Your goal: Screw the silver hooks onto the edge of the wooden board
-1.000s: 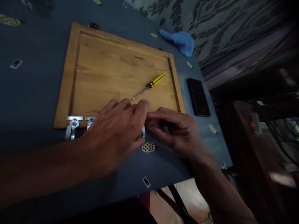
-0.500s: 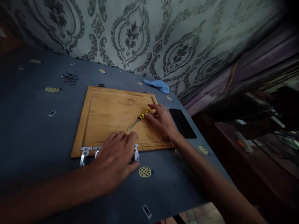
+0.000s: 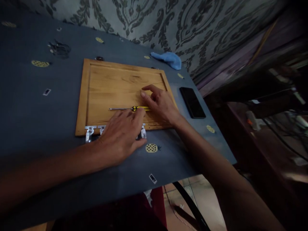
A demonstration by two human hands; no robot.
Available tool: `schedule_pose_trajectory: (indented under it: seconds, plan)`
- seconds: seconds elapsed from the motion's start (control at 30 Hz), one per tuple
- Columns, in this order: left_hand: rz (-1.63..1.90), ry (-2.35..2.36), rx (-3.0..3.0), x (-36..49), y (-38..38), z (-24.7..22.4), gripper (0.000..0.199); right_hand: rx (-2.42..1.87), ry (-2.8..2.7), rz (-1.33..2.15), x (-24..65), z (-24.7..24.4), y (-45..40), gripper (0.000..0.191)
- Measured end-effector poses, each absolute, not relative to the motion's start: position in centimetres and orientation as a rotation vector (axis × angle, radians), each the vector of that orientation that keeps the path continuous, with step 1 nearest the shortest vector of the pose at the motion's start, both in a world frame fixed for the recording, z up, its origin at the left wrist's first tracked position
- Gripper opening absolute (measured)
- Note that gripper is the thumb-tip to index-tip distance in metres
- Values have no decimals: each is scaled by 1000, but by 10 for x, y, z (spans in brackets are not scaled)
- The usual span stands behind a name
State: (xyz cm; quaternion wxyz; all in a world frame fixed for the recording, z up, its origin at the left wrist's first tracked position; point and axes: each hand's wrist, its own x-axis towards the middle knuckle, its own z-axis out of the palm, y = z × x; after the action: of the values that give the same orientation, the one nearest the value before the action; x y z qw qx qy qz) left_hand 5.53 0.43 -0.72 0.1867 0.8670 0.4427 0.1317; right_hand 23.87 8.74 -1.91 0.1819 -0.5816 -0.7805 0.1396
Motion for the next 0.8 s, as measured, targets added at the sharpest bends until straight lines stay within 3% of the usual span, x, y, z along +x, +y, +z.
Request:
schedule_pose_trajectory:
  seconds: [0.27, 0.47, 0.6, 0.8]
  plan:
    - [353, 1235, 2437, 55, 4, -3, 46, -1284, -2423, 636, 262, -15, 70, 51]
    - [405, 1212, 2447, 54, 3, -4, 40, -1248, -2342, 641, 264, -20, 61, 17]
    - [379, 1216, 2436, 54, 2, -4, 41, -1255, -2154, 635, 267, -19, 54, 17]
    - [441, 1183, 2460, 53, 2, -8, 43, -1052, -1430, 608, 276, 2, 40, 27]
